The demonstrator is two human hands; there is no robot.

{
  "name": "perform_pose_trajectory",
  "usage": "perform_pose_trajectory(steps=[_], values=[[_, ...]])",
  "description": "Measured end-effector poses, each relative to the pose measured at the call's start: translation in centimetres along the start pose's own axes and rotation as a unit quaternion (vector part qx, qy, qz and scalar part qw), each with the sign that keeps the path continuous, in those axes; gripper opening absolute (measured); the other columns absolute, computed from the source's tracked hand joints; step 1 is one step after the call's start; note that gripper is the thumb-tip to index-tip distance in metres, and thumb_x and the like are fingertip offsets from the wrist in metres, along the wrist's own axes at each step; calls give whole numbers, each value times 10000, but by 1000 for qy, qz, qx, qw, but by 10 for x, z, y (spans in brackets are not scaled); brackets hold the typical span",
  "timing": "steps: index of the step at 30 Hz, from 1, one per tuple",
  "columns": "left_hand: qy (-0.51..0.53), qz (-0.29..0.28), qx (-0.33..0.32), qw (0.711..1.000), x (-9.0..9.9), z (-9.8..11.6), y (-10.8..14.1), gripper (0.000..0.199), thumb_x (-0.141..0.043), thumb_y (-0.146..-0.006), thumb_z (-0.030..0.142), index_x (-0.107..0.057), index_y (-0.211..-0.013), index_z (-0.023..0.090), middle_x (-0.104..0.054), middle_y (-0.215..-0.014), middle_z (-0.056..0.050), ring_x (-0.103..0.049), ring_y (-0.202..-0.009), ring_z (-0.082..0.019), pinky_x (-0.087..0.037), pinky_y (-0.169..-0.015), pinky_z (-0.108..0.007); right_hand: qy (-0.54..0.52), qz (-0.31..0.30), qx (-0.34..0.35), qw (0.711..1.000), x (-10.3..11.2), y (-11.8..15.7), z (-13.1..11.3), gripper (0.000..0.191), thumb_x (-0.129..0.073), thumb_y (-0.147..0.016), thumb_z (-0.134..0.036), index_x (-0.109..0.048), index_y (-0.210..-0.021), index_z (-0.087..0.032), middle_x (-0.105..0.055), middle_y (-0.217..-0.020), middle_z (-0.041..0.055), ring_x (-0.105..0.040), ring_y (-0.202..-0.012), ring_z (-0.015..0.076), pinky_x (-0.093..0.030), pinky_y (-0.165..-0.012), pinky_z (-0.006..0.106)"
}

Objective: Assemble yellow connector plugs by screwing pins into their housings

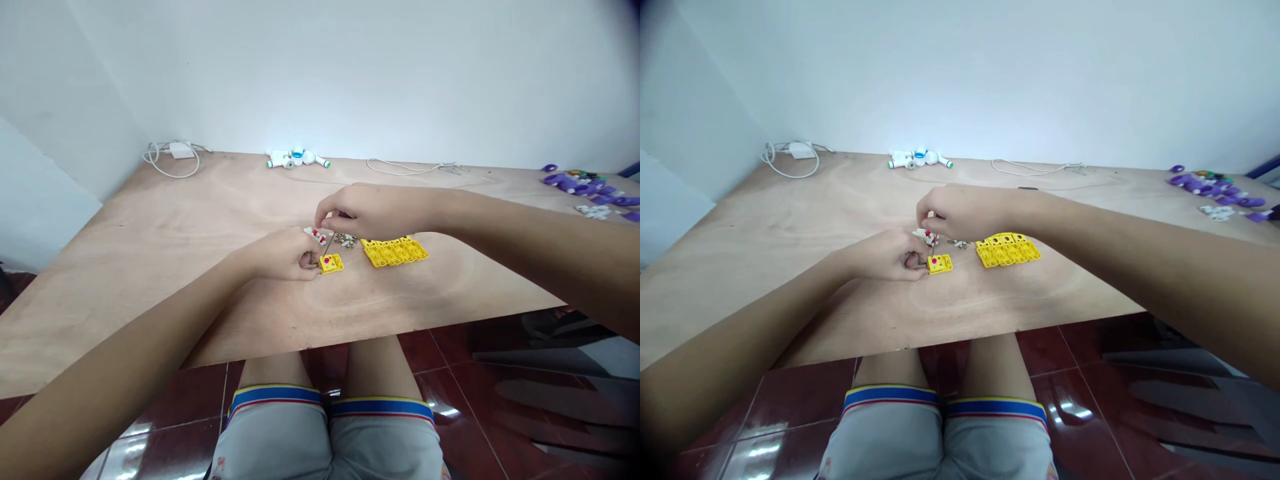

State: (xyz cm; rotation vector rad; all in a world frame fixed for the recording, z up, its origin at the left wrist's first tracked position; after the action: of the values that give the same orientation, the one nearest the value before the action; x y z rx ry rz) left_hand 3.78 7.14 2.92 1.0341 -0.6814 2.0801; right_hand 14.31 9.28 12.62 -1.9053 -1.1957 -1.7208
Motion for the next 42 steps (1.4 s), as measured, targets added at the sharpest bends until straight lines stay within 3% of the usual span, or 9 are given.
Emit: perform_pose_trajectory(steps=[3, 8, 11, 16, 19, 27, 32, 36, 42], values=[[-3, 0, -3, 1000, -1, -1, 0, 251, -705, -844, 221, -522, -675, 196, -592, -648, 21, -482, -600, -122, -329, -612, -301, -16, 2, 2, 1000, -1, 0, 1, 405, -620, -1014, -259, -729, -1402, -224, -816, -1136, 86, -690, -873, 220, -457, -740, 352], [-4, 3, -2, 1000, -2, -3, 0, 238, -706, -847, 224, -536, -683, 200, -596, -638, 24, -504, -602, -129, -333, -604, -307, -33, 28, 3, 999, -4, -1, 6, 289, -599, -1011, -274, -785, -1216, -190, -806, -1064, 89, -663, -839, 210, -431, -737, 351], [-1, 0, -4, 1000, -2, -2, 0, 261, -710, -840, 220, -517, -666, 199, -600, -646, 24, -506, -605, -128, -337, -606, -309, -38, 49, 1, 998, -5, -1, 8, 358, -672, -949, -266, -752, -1292, -202, -783, -1012, 69, -638, -813, 208, -410, -721, 350], [7, 0, 1, 1000, 0, -2, 0, 196, -713, -837, 208, -565, -708, 198, -605, -651, 29, -503, -614, -127, -345, -621, -294, -47, 70, -6, 996, -6, -2, 13, 244, -611, -989, -278, -769, -1154, -193, -770, -929, 58, -619, -747, 193, -413, -714, 351], [4, -2, -2, 1000, -1, -2, 0, 208, -709, -846, 213, -559, -704, 194, -614, -657, 26, -511, -620, -125, -347, -627, -291, -42, 78, -3, 996, -5, -2, 13, 330, -689, -952, -283, -745, -1263, -187, -764, -948, 63, -635, -777, 208, -427, -726, 349], [2, 1, -3, 1000, 0, -1, 1, 205, -705, -853, 213, -573, -697, 194, -614, -651, 24, -508, -609, -126, -339, -619, -296, -67, 67, 12, 995, -6, -3, 14, 287, -725, -942, -277, -773, -1208, -181, -759, -894, 41, -621, -743, 185, -422, -707, 336], [3, 5, -6, 1000, 0, -2, 0, 171, -715, -851, 217, -601, -724, 199, -623, -658, 26, -516, -622, -135, -351, -632, -303, -66, 54, 4, 996, -6, -3, 17, 200, -670, -978, -284, -811, -1077, -183, -789, -933, 57, -625, -754, 181, -417, -703, 346], [-1, 2, -3, 1000, -1, -3, 0, 216, -712, -856, 221, -560, -704, 198, -621, -663, 25, -517, -624, -132, -350, -631, -303, -61, 60, 10, 996, -6, -2, 16, 306, -731, -908, -254, -787, -1201, -186, -774, -919, 45, -640, -757, 188, -424, -694, 339], [0, -6, 9, 1000, -1, -4, 1, 195, -716, -844, 224, -569, -719, 201, -610, -670, 27, -514, -635, -137, -351, -627, -306, -58, 61, -14, 996, -6, -2, 18, 398, -692, -962, -295, -726, -1342, -180, -767, -922, 60, -655, -762, 215, -446, -720, 353]])
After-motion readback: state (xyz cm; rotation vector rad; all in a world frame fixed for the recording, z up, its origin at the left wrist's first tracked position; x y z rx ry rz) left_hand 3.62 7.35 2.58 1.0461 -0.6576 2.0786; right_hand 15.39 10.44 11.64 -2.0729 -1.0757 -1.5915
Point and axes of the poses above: each hand's wrist, its own y-axis away from the middle knuckle, its own x-axis out of the back of the hand, z = x × y, the point moved 7 cm from there along -y, towards the middle knuckle
